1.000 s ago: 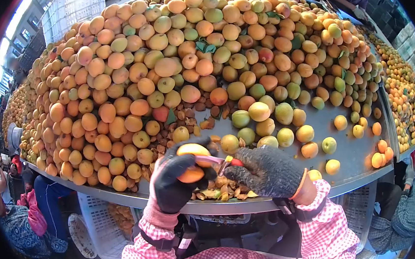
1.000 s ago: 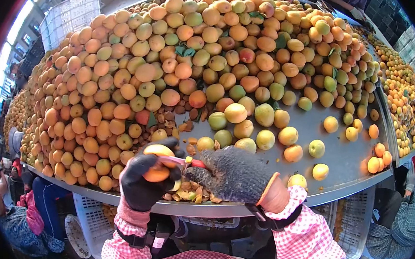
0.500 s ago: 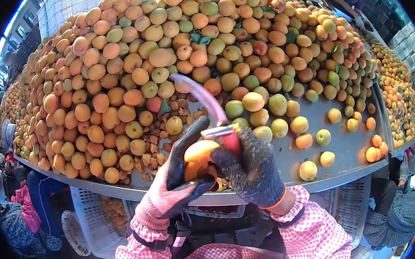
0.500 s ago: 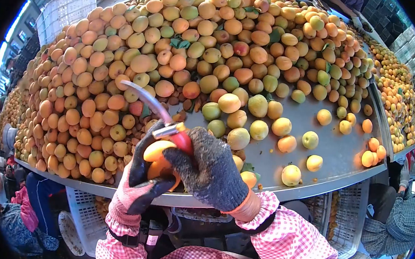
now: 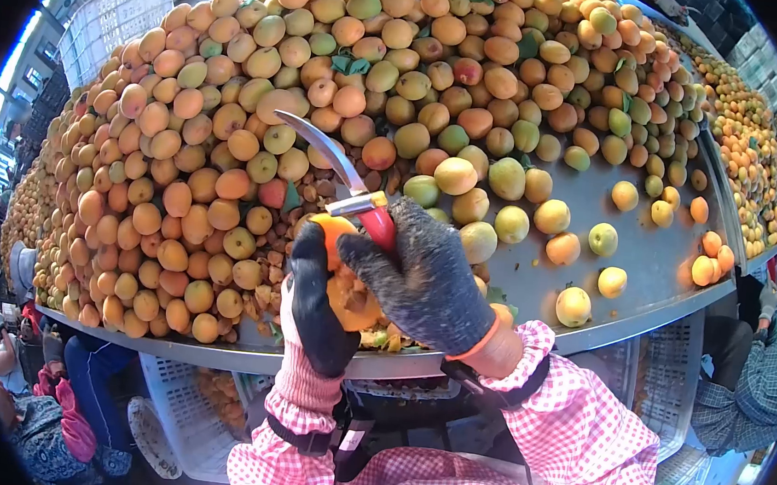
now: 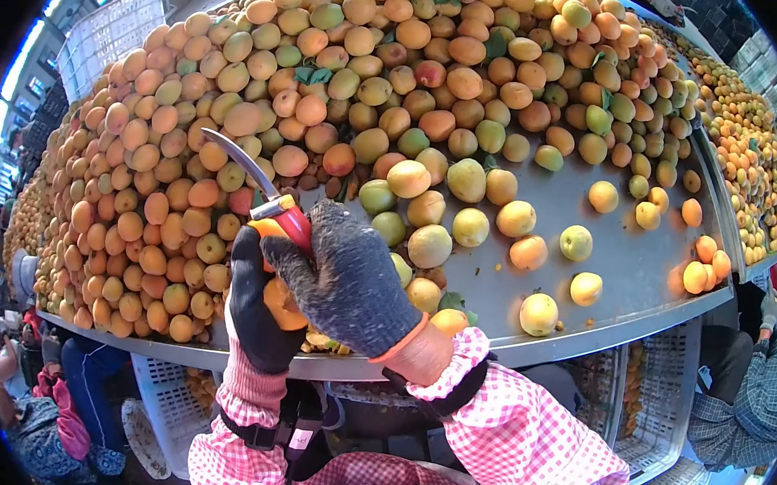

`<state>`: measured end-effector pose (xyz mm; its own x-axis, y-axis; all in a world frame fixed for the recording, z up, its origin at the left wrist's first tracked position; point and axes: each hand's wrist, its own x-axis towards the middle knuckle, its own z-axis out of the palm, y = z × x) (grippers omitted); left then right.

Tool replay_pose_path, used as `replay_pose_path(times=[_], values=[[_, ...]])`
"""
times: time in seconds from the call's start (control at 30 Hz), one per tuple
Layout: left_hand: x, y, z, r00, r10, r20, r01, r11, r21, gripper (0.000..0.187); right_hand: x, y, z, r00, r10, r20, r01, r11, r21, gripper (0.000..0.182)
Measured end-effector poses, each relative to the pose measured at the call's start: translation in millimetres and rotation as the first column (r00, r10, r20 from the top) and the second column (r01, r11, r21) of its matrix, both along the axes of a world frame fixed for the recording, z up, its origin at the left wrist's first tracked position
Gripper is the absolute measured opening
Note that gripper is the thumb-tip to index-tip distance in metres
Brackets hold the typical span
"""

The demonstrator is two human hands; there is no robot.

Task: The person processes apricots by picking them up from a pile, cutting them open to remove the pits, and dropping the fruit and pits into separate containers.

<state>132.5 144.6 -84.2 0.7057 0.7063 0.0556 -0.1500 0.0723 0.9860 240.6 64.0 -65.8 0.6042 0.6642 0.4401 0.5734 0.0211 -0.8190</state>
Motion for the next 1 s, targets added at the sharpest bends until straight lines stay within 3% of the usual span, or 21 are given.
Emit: replay_pose_path(times=[0.03, 0.1, 0.13, 0.17, 0.23, 0.27, 0.3, 0.37, 0.43, 0.47, 0.5, 0.57, 0.6, 0.67, 0.73, 0.8, 0.83, 0.87, 0.9, 0.97, 1.0], values=[[4, 3, 5, 0.989, 0.036, 0.147, 0.045, 0.859, -0.51, 0.032, 0, -4, 5, 1.0, 0.0, -0.003, 0.0, 1.0, 0.002, 0.025], [-2, -2, 6, 0.992, 0.017, 0.125, 0.023, 0.951, -0.309, 0.033, 4, -19, 25, 0.804, 0.152, -0.575, -0.058, 0.982, 0.178, 0.019], [-4, -3, 6, 0.995, 0.003, 0.096, 0.006, 0.995, -0.096, 0.034, 9, -29, 31, 0.873, 0.18, -0.453, -0.069, 0.965, 0.251, 0.015], [-4, 0, 6, 0.995, 0.011, 0.098, -0.002, 0.995, -0.095, 0.034, 10, -39, 36, 0.885, 0.101, -0.454, -0.01, 0.98, 0.198, 0.017], [-3, 8, 0, 0.981, 0.06, 0.184, 0.035, 0.879, -0.475, 0.052, -5, -49, 51, 0.653, 0.25, -0.715, 0.129, 0.893, 0.43, 0.018], [-7, 11, -10, 0.985, 0.083, -0.15, -0.085, 0.996, -0.007, 0.042, -6, -54, 56, 0.651, 0.252, -0.716, 0.128, 0.893, 0.431, 0.018], [-11, 11, -12, 0.985, 0.083, -0.152, -0.085, 0.996, -0.006, 0.042, -6, -61, 59, 0.695, 0.163, -0.7, 0.086, 0.948, 0.306, 0.019], [-5, 3, 20, 0.981, 0.034, 0.19, 0.072, 0.849, -0.524, 0.056, -9, -67, 58, 0.737, 0.077, -0.671, 0.054, 0.984, 0.172, 0.022], [-4, 4, 15, 0.993, 0.046, 0.106, 0.012, 0.871, -0.491, 0.046, -11, -67, 49, 0.645, 0.228, -0.729, 0.046, 0.941, 0.335, 0.025], [-4, 5, 10, 0.998, 0.06, 0.025, -0.042, 0.893, -0.449, 0.055, -4, -70, 43, 0.943, 0.095, -0.319, -0.054, 0.99, 0.134, 0.024], [-3, 4, 3, 0.998, 0.064, 0.023, -0.047, 0.891, -0.451, 0.055, -6, -69, 42, 0.942, 0.098, -0.321, -0.058, 0.99, 0.132, 0.024], [-2, 0, -12, 0.969, 0.231, -0.083, -0.229, 0.973, 0.037, 0.053, -10, -70, 42, 0.811, 0.237, -0.535, -0.17, 0.97, 0.172, 0.024], [-8, 2, -14, 0.959, 0.218, -0.182, -0.179, 0.962, 0.207, 0.049, -3, -73, 47, 0.904, 0.299, -0.306, -0.326, 0.944, -0.039, 0.027], [-7, -2, 6, 0.964, 0.188, -0.188, -0.187, 0.982, 0.023, 0.047, -8, -75, 45, 0.91, 0.374, -0.18, -0.382, 0.924, -0.008, 0.029], [-8, -2, 12, 0.969, 0.16, -0.187, -0.19, 0.969, -0.158, 0.045, -8, -77, 50, 0.887, 0.295, -0.355, -0.322, 0.946, -0.02, 0.027], [-11, -1, 2, 0.979, 0.091, 0.183, -0.06, 0.984, -0.171, 0.043, -6, -79, 57, 0.833, 0.206, -0.514, -0.264, 0.964, -0.042, 0.025], [-13, 2, -7, 0.978, 0.091, 0.186, -0.058, 0.983, -0.174, 0.043, -5, -80, 59, 0.794, 0.156, -0.587, -0.235, 0.97, -0.06, 0.025], [-16, 8, -18, 0.989, 0.141, 0.05, -0.149, 0.944, 0.293, 0.043, -5, -82, 61, 0.749, 0.102, -0.655, -0.205, 0.975, -0.082, 0.024], [-16, 11, -24, 0.969, 0.244, -0.05, -0.14, 0.698, 0.702, 0.045, -5, -81, 54, 0.751, 0.096, -0.654, -0.2, 0.976, -0.087, 0.024], [-13, 9, -19, 0.978, 0.203, -0.047, -0.118, 0.726, 0.677, 0.044, -5, -75, 35, 0.976, 0.175, 0.132, -0.169, 0.984, -0.054, 0.025], [-13, 5, -18, 0.994, 0.104, 0.039, -0.111, 0.931, 0.346, 0.04, 5, -74, 36, 0.917, 0.223, 0.331, -0.209, 0.975, -0.078, 0.029]])
